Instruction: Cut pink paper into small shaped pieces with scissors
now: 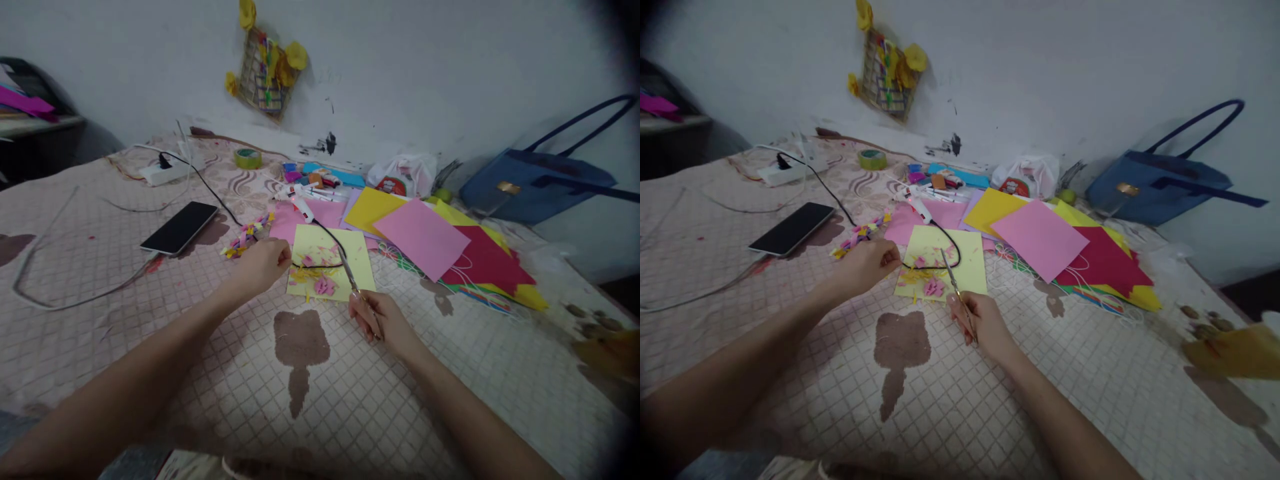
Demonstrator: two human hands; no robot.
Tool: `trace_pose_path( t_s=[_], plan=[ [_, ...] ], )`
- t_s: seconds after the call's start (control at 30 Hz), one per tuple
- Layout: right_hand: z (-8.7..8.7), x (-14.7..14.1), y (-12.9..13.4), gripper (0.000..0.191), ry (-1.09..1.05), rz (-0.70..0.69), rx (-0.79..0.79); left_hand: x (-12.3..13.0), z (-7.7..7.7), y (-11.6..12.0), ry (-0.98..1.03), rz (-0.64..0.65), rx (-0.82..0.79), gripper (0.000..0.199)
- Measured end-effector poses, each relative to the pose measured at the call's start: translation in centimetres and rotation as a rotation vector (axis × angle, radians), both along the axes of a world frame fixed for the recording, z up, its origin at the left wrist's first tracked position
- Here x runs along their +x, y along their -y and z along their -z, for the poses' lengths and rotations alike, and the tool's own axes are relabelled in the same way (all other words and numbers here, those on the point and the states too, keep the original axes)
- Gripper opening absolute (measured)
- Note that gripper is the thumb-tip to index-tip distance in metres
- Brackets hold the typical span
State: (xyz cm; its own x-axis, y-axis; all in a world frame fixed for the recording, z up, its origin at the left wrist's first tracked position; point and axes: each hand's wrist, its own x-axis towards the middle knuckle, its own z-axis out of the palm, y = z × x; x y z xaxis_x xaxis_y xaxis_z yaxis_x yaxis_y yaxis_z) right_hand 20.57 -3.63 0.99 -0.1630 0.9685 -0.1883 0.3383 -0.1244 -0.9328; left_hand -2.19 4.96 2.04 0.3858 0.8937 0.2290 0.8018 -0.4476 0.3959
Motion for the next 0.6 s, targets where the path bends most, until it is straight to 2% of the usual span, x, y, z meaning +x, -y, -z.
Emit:
trace_pose_path(
  t_s=[0.1, 0.17, 0.27, 0.43, 0.6],
  plan=[
    [0.2, 0.1, -0.2, 0.041, -0.032, 0.036, 0.010, 1.2, -0.1, 0.8, 0.082, 0.105, 0.064, 0.011],
    [0.3, 0.1, -0.4, 0.041, -0.027, 0.045, 0.020, 2.1, 0.0, 1.4, 0.113, 0.216, 0.040, 0.012],
    [0.4, 0.1, -0.5, 0.042, -0.003, 0.042, 0.034, 3.2, 0.6, 2.2, 0.116, 0.291, 0.032, 0.013],
    [0.4, -0.1, -0.5, 0.042, 0.001, 0.042, 0.035, 3.9, 1.3, 2.7, 0.080, 0.287, 0.033, 0.017],
    [0.2, -0.2, -0.5, 0.042, -0.009, 0.043, 0.034, 4.5, 1.5, 2.3, 0.019, 0.289, 0.054, 0.019]
  ],
)
